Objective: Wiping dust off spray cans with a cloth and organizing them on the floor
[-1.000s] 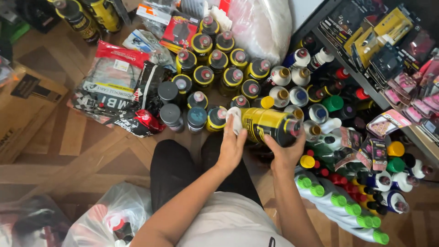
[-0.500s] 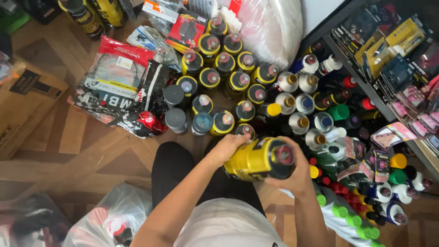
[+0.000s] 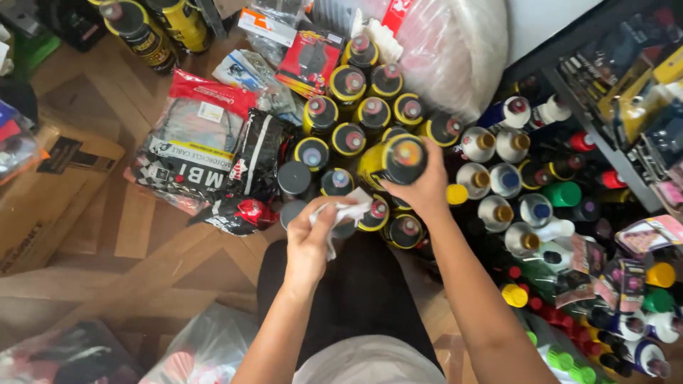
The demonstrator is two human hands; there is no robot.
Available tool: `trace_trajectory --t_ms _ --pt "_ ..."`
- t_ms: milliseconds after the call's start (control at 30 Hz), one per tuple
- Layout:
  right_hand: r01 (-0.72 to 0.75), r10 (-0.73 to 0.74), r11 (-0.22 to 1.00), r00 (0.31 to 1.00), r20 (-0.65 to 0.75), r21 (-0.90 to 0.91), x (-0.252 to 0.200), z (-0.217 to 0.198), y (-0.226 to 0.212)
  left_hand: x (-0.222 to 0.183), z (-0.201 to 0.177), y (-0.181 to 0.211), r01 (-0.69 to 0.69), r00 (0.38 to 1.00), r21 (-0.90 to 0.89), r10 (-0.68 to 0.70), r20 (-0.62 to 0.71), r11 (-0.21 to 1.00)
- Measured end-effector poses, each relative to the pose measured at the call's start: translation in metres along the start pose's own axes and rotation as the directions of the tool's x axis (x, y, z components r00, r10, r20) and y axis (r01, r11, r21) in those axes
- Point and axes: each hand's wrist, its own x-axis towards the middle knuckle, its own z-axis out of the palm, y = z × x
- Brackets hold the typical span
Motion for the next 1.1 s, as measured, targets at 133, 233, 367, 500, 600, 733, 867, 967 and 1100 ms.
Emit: trace_trajectory --t_ms 133,233,367,500,600,733,867,967,1100 --pt "-0.083 0.093 0.99 0.992 0.081 -0.116 0.014 0.05 0.036 0.009 -0.013 -0.004 -0.02 1.0 -0.017 0.019 -0.023 1.0" --pt "-0.203 0.278 0.93 0.934 0.224 -0.305 0.011 0.074 0.066 0.016 -0.021 -0.005 -0.042 0.999 0.04 0.04 0.03 0.998" --pt "-0.184 0.449 0.799 0.817 0.363 -0.573 -0.001 0.087 0.107 0.02 -0.02 -0.002 -0.073 0.99 0.102 0.06 0.126 0.992" --pt "-0.167 0.434 0.81 0.815 0.383 -0.562 0.001 0.085 0.109 0.016 -0.016 -0.011 -0.044 0.989 0.102 0.029 0.146 0.994" --pt "-0.156 0.465 0.802 0.769 0.439 -0.576 0.008 0.058 0.108 0.016 -0.011 -0.014 -0.05 0.985 0.084 0.036 0.168 0.995" --pt "0.066 0.415 0.718 0.758 0.503 -0.692 -0.018 0.017 0.099 0.005 -0.01 -0.016 -0.048 0.985 0.142 0.023 0.17 0.989" --pt "0.093 0.452 0.664 0.741 0.497 -0.742 -0.031 0.009 0.099 -0.01 -0.013 -0.027 0.041 0.99 0.19 -0.066 0.125 0.981" --pt "0.071 0.398 0.699 0.788 0.469 -0.712 -0.034 0.022 0.107 -0.023 -0.003 -0.023 0.098 0.988 0.22 -0.122 0.095 0.97" --pt "0.186 0.233 0.628 0.882 0.41 -0.756 -0.041 0.041 0.143 -0.027 0.0 -0.024 0.332 0.937 0.114 -0.341 0.077 0.936"
